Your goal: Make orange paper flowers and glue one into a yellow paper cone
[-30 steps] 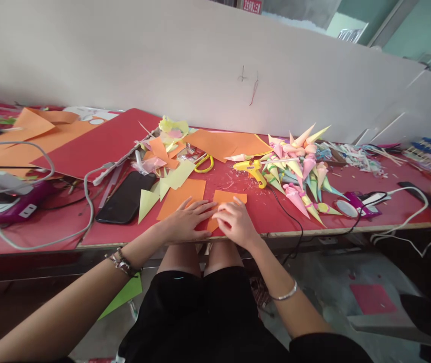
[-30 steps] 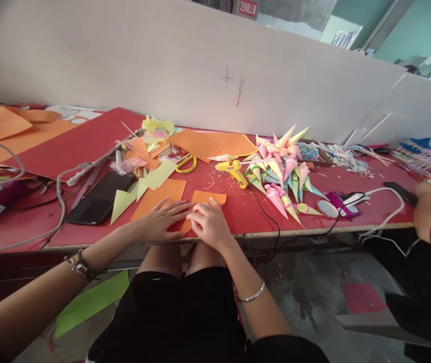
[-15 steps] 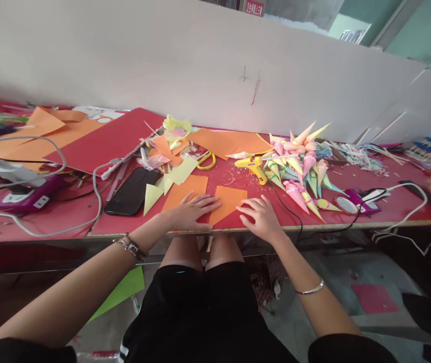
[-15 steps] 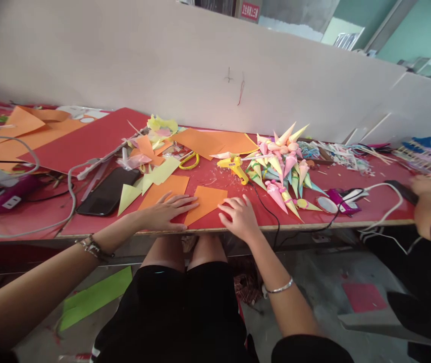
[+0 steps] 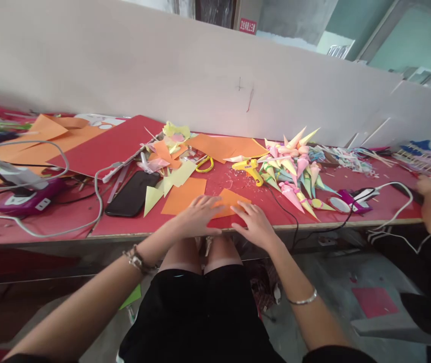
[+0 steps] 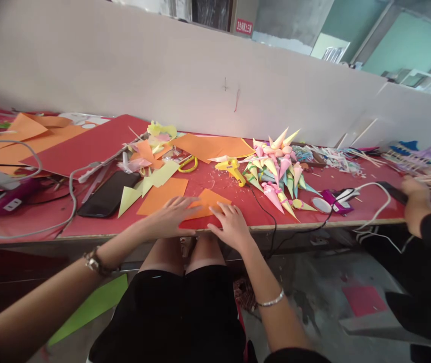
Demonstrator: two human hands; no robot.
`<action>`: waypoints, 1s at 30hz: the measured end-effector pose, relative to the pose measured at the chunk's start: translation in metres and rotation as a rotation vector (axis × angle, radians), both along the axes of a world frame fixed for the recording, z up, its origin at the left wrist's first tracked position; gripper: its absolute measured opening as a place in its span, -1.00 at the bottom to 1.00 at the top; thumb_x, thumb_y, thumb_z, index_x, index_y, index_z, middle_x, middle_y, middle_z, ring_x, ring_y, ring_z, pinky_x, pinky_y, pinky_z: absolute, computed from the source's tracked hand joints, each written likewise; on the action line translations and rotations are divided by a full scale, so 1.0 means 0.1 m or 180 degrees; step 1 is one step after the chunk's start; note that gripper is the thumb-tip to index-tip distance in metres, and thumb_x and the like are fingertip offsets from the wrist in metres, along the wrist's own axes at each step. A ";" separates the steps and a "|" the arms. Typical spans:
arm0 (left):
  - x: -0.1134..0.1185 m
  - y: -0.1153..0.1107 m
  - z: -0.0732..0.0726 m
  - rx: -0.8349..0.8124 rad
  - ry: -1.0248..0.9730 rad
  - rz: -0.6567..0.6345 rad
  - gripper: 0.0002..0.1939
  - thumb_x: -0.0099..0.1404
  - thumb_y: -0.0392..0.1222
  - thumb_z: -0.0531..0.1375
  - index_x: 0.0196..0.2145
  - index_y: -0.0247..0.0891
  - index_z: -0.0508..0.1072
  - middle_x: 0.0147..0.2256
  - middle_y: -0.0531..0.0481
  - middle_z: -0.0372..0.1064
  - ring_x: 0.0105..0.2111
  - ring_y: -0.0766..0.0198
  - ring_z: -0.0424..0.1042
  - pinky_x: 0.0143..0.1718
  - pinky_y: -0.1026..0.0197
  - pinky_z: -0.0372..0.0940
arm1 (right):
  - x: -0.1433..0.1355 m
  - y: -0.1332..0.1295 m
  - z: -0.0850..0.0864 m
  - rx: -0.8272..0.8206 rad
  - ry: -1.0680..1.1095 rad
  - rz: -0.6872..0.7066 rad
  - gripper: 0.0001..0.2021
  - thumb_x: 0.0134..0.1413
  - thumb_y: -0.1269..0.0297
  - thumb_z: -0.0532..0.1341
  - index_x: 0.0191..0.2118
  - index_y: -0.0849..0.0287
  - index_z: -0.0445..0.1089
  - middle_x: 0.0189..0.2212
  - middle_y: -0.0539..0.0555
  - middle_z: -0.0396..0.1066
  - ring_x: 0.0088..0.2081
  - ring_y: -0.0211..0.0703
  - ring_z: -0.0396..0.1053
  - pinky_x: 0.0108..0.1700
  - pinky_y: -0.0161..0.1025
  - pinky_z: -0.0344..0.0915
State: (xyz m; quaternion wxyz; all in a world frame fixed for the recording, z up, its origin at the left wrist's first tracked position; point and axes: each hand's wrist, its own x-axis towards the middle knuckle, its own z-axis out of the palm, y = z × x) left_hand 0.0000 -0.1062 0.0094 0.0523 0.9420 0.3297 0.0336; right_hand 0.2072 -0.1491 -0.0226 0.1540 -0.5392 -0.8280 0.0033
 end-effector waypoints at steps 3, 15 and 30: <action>0.19 -0.24 -0.13 0.0070 -0.0120 0.0136 -0.35 0.15 0.01 0.10 0.15 -0.27 0.06 0.11 -0.18 0.10 0.09 0.03 0.08 0.07 0.02 0.03 | -0.12 -0.14 -0.02 0.0037 -0.0056 -0.0199 -0.51 -0.02 0.04 0.15 0.02 0.18 0.25 -0.04 0.23 0.26 -0.09 0.07 0.22 -0.08 -0.01 0.18; 0.29 -0.31 -0.28 0.0460 -0.0459 0.0406 -0.62 0.11 -0.10 0.18 -0.13 -0.30 0.29 -0.10 -0.18 0.27 -0.01 0.02 0.21 0.06 -0.06 0.07 | 0.03 -0.18 -0.10 0.0133 0.0030 -0.0066 -0.56 -0.02 0.47 0.12 0.03 0.05 0.20 -0.03 0.13 0.28 -0.04 -0.04 0.24 0.03 0.03 0.06; -0.32 -0.18 -0.30 0.0200 -0.0973 -0.0144 -0.64 0.25 -0.34 -0.05 -0.09 -0.11 0.40 -0.12 0.03 0.41 -0.09 0.26 0.35 -0.04 0.11 0.22 | -0.01 -0.09 -0.11 0.0144 0.0355 0.0636 -0.54 -0.06 0.54 0.13 -0.02 -0.03 0.29 -0.04 0.03 0.33 -0.05 -0.17 0.26 0.12 -0.01 0.06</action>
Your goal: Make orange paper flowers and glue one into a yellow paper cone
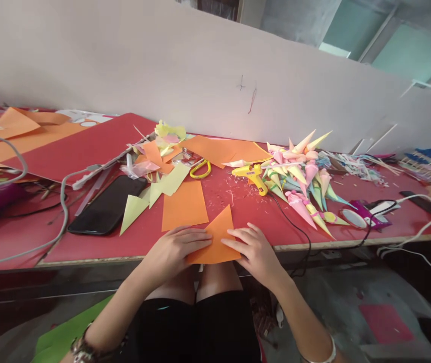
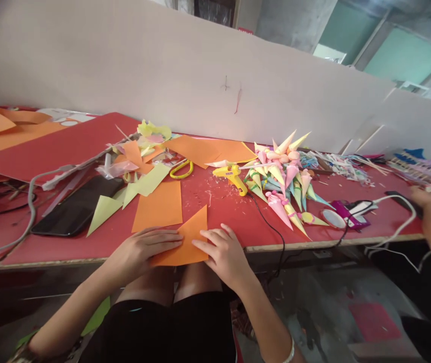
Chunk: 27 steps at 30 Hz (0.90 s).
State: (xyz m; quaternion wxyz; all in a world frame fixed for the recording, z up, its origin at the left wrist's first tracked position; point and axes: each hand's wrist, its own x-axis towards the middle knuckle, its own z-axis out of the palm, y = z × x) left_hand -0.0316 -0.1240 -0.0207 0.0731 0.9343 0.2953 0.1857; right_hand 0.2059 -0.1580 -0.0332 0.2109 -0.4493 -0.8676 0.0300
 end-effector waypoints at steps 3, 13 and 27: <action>-0.04 -0.08 -0.03 0.0176 -0.0170 0.0296 -0.73 0.26 -0.22 0.01 -0.17 -0.13 0.45 -0.19 -0.01 0.44 -0.22 0.24 0.40 -0.20 0.16 0.30 | -0.06 0.03 0.02 -0.0039 0.0188 -0.0054 -0.64 0.00 0.48 0.12 -0.08 -0.03 0.34 -0.14 0.03 0.38 -0.15 -0.17 0.30 0.10 0.02 0.06; 0.05 -0.01 -0.04 -0.0128 -0.0380 0.0592 -0.74 0.27 -0.14 0.02 -0.43 -0.22 0.46 -0.40 0.00 0.39 -0.42 0.33 0.35 -0.45 0.33 0.26 | -0.17 0.08 0.09 -0.0331 0.0960 -0.0429 -0.87 0.05 0.25 0.16 -0.44 0.12 0.39 -0.31 0.04 0.39 -0.24 -0.18 0.27 -0.18 -0.21 0.23; 0.07 0.00 -0.05 0.0132 0.0076 0.1341 -0.69 0.21 -0.07 0.06 -0.62 -0.26 0.22 -0.50 0.04 0.25 -0.50 0.31 0.26 -0.47 0.25 0.14 | -0.31 0.14 0.05 -0.0203 0.1001 -0.1212 -0.80 -0.03 0.26 0.21 -0.57 0.17 0.23 -0.39 0.03 0.36 -0.36 -0.19 0.23 -0.31 -0.26 0.19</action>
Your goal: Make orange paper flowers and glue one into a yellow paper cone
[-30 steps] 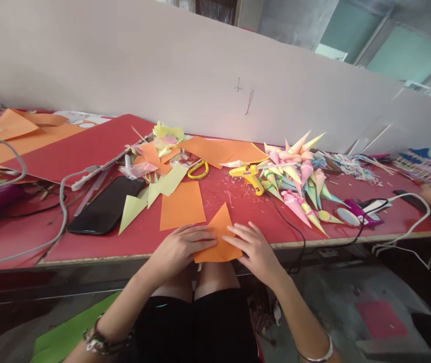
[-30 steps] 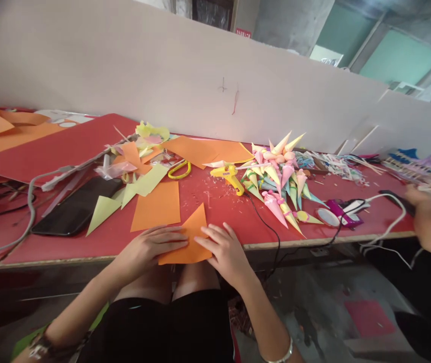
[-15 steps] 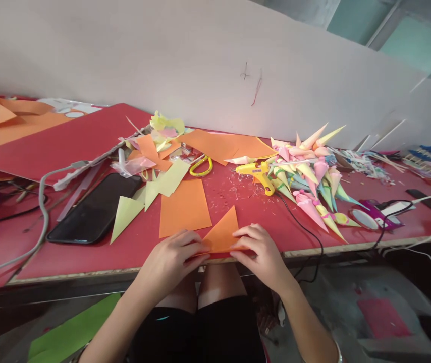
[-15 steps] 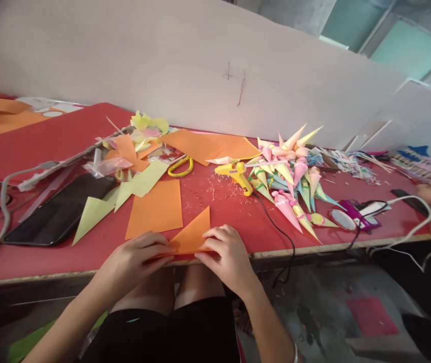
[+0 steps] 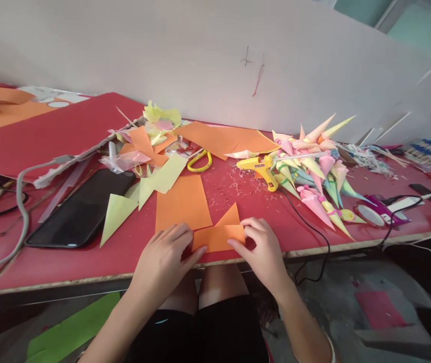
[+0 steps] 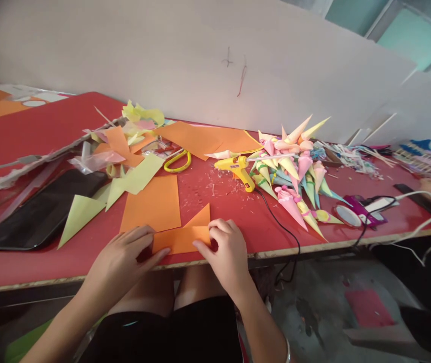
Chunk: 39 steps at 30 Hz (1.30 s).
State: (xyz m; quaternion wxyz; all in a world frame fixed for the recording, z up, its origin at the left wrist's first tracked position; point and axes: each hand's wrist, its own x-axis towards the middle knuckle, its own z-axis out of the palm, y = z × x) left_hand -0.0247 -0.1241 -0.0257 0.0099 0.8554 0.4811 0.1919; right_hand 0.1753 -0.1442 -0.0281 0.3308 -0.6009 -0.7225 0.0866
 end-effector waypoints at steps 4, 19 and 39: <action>0.01 -0.01 0.05 -0.0127 0.0131 0.0237 -0.71 0.22 -0.11 0.05 -0.61 -0.26 0.23 -0.54 0.05 0.23 -0.53 0.31 0.26 -0.51 0.25 0.12 | -0.02 0.00 -0.02 -0.0002 -0.0164 -0.0132 -0.72 0.00 0.29 0.18 -0.61 0.17 0.10 -0.41 0.01 0.33 -0.37 -0.21 0.19 -0.34 -0.28 0.14; 0.12 -0.23 -0.01 0.0532 0.0683 -0.1430 -0.50 0.29 0.07 -0.11 0.15 -0.11 0.09 0.06 0.05 0.25 0.00 0.29 0.23 0.04 0.22 0.04 | -0.03 0.02 -0.02 0.0018 -0.0705 -0.0073 -0.77 0.04 0.26 0.15 -0.57 0.17 0.19 -0.34 0.03 0.34 -0.37 -0.18 0.15 -0.34 -0.24 0.14; -0.49 -0.13 0.01 0.0696 0.0713 -0.1132 -0.57 0.25 -0.03 0.03 0.08 -0.06 0.21 -0.06 0.06 0.38 -0.16 0.23 0.39 0.02 0.08 0.06 | -0.06 -0.04 -0.02 0.0339 -0.1241 -0.0465 -0.81 0.07 0.22 0.11 -0.47 0.19 0.30 -0.41 0.09 0.31 -0.36 -0.14 0.19 -0.34 -0.23 0.17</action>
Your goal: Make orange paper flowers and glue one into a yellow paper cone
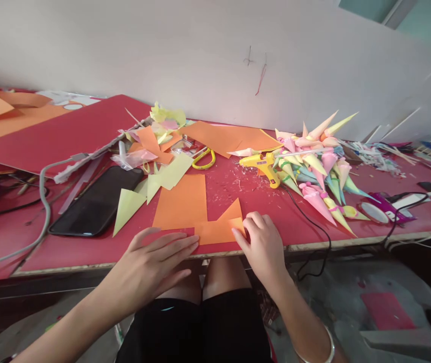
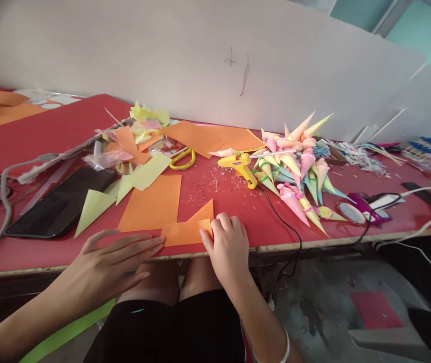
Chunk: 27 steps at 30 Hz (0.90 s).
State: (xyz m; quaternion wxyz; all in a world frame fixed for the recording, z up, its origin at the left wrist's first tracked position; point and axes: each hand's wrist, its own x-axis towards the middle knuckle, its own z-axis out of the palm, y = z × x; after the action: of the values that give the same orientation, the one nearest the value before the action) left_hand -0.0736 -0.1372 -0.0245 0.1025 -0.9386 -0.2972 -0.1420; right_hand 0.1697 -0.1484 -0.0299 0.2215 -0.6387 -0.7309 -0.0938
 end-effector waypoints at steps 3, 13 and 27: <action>0.00 0.01 0.01 -0.0030 -0.0061 0.0021 -0.59 0.24 -0.05 0.05 0.06 -0.04 0.23 -0.08 0.08 0.39 -0.17 0.23 0.40 0.02 0.06 0.04 | -0.05 -0.10 0.01 0.0587 -0.0348 0.0076 -0.84 0.08 0.27 0.11 -0.25 0.19 0.34 -0.33 0.13 0.33 -0.28 -0.09 0.21 -0.20 -0.15 0.19; 0.03 -0.02 -0.02 -0.0182 -0.0130 0.0161 -0.66 0.26 -0.09 0.03 0.00 0.01 0.29 -0.09 0.09 0.40 -0.17 0.22 0.40 0.01 0.02 0.07 | -0.31 -0.22 -0.13 0.0379 -0.0253 0.1283 -0.68 0.13 0.17 0.03 -0.06 0.18 0.32 -0.26 0.14 0.38 -0.26 -0.10 0.26 -0.22 -0.15 0.22; 0.05 -0.05 0.02 -0.0252 -0.0102 0.0230 -0.66 0.27 -0.16 0.01 0.00 -0.08 0.30 -0.08 0.02 0.39 -0.15 0.19 0.38 -0.14 0.10 0.17 | 0.28 -0.33 -0.19 0.0604 0.0410 0.0934 -0.77 0.02 0.32 0.11 -0.18 0.17 0.40 -0.21 0.13 0.42 -0.13 -0.09 0.33 -0.09 -0.10 0.28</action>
State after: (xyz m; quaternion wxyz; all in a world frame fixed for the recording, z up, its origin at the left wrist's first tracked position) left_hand -0.0687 -0.1424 -0.0223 0.0656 -0.9282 -0.3379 -0.1412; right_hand 0.1980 -0.1815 -0.0492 0.3384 -0.5062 -0.7884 -0.0879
